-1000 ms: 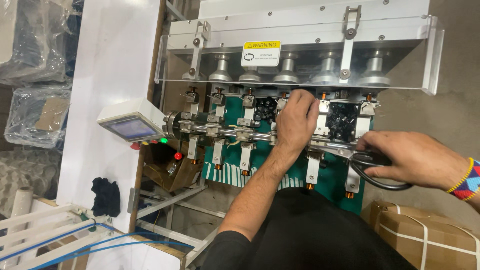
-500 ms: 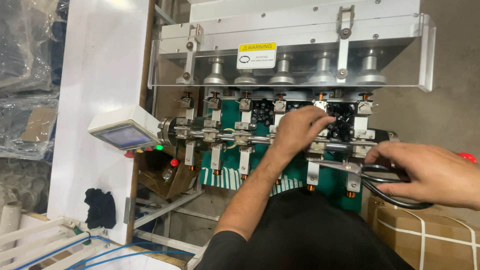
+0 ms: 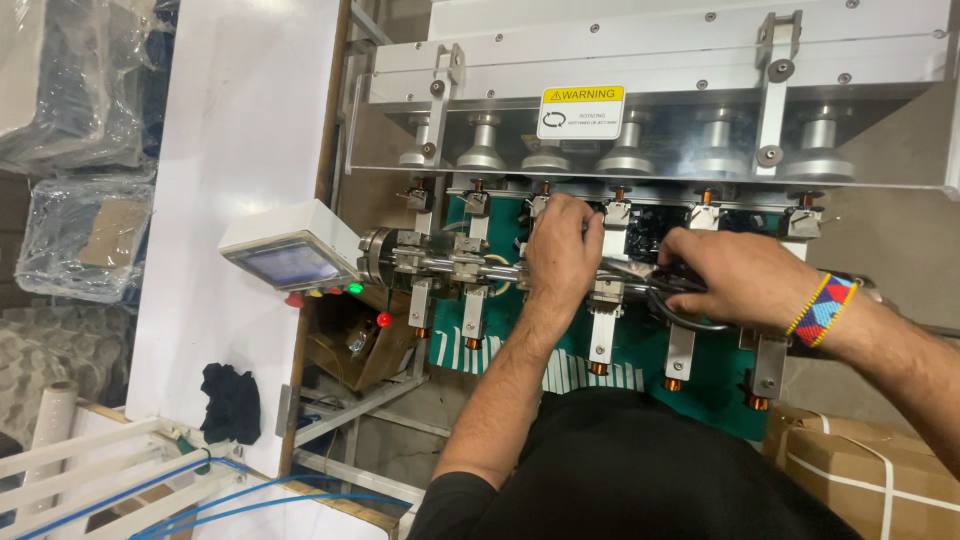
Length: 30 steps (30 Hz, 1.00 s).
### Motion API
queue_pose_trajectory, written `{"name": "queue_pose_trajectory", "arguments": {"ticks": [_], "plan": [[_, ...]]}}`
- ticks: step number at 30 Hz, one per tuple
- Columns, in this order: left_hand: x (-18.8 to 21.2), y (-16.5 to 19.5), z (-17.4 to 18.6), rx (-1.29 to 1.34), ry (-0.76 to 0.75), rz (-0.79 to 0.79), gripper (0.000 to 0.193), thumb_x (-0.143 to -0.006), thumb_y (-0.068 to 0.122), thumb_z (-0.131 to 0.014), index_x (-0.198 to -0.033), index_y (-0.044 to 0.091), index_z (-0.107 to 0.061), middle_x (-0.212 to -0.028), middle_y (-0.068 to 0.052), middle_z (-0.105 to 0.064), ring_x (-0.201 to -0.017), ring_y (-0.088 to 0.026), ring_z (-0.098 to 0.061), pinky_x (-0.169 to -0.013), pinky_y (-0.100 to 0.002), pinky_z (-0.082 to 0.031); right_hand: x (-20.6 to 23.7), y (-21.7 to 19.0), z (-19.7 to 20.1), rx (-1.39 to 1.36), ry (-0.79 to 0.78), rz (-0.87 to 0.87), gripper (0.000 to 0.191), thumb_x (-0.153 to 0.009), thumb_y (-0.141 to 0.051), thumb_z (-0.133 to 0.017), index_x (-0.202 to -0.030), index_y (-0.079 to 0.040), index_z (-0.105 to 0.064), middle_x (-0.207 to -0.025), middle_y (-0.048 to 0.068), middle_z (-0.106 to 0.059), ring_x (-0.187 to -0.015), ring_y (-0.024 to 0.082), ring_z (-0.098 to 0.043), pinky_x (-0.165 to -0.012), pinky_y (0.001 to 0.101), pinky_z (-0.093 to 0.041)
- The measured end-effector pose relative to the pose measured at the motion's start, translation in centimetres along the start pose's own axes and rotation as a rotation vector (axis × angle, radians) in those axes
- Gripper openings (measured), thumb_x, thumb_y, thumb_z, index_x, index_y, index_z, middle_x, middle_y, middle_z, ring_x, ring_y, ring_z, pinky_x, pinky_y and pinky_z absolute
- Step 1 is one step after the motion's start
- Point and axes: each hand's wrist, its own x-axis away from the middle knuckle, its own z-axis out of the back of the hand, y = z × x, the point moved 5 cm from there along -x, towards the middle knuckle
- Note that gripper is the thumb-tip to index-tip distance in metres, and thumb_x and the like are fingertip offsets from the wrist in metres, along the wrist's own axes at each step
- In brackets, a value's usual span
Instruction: The person assembles small cylindrical electronic components by hand, wrapping them with white tape and placing them into slots on a green fixture. They wipe the fixture with a cloth, use a wooden stick to adjust items, and use shears to trim excess tape. The person repeatedly picks up components, wraps them, and places them into the machine.
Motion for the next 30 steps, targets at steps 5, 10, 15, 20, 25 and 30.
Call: {"name": "queue_pose_trajectory", "arguments": {"ticks": [5, 10, 15, 20, 25, 30], "plan": [[0.7, 1.0, 0.1, 0.144, 0.07, -0.058, 0.006, -0.091, 0.01, -0.068, -0.092, 0.004, -0.065, -0.097, -0.009, -0.068, -0.092, -0.029, -0.067, -0.08, -0.042, -0.054, 3.6, 0.8, -1.4, -0.102, -0.145, 0.056, 0.055, -0.075, -0.037, -0.084, -0.122, -0.023, -0.059, -0.101, 0.001, -0.075, -0.09, 0.021, -0.075, -0.08, 0.0383, -0.058], [2.0, 1.5, -3.2, 0.111, -0.066, -0.07, 0.006, -0.085, 0.01, -0.07, -0.089, 0.005, -0.069, -0.093, -0.008, -0.072, -0.088, -0.029, -0.068, -0.078, -0.042, -0.055, 7.7, 2.1, -2.0, -0.055, -0.32, -0.048, 0.055, -0.077, -0.044, -0.081, -0.124, -0.025, -0.059, -0.097, -0.003, -0.075, -0.088, 0.017, -0.075, -0.08, 0.0359, -0.058], [1.3, 2.0, -5.4, 0.088, -0.057, -0.079, 0.01, -0.091, 0.013, -0.069, -0.095, 0.005, -0.072, -0.093, -0.008, -0.073, -0.089, -0.028, -0.071, -0.078, -0.04, -0.057, 8.9, 1.7, -1.5, -0.014, -0.422, -0.156, 0.052, -0.08, -0.045, -0.079, -0.124, -0.026, -0.058, -0.095, -0.003, -0.075, -0.085, 0.017, -0.076, -0.08, 0.0345, -0.058], [0.5, -1.1, -0.5, 0.209, -0.121, -0.052, 0.02, -0.093, 0.028, -0.072, -0.096, 0.01, -0.079, -0.097, -0.007, -0.077, -0.088, -0.025, -0.074, -0.075, -0.037, -0.058, 6.4, 0.0, -1.3, -0.182, -0.214, -0.033, 0.061, -0.078, -0.046, -0.083, -0.129, -0.024, -0.06, -0.102, -0.001, -0.073, -0.083, 0.018, -0.071, -0.075, 0.0356, -0.059], [-0.8, -7.2, 6.4, 0.018, -0.007, 0.188, 0.027, -0.094, 0.035, -0.073, -0.09, 0.008, -0.078, -0.095, -0.008, -0.075, -0.09, -0.026, -0.072, -0.079, -0.04, -0.056, -0.6, -2.2, 0.1, -0.146, 0.14, 0.046, 0.079, -0.068, -0.043, -0.089, -0.132, -0.012, -0.056, -0.114, 0.013, -0.063, -0.098, 0.029, -0.07, -0.085, 0.041, -0.057], [-1.2, -8.1, 5.3, -0.132, -0.185, 0.129, 0.024, -0.085, 0.029, -0.079, -0.08, 0.006, -0.077, -0.093, -0.012, -0.071, -0.093, -0.031, -0.063, -0.082, -0.045, -0.051, -6.2, -5.9, -0.8, -0.113, 0.062, 0.065, 0.062, -0.076, -0.038, -0.085, -0.123, -0.01, -0.057, -0.115, 0.013, -0.066, -0.104, 0.031, -0.069, -0.09, 0.0428, -0.055]]}}
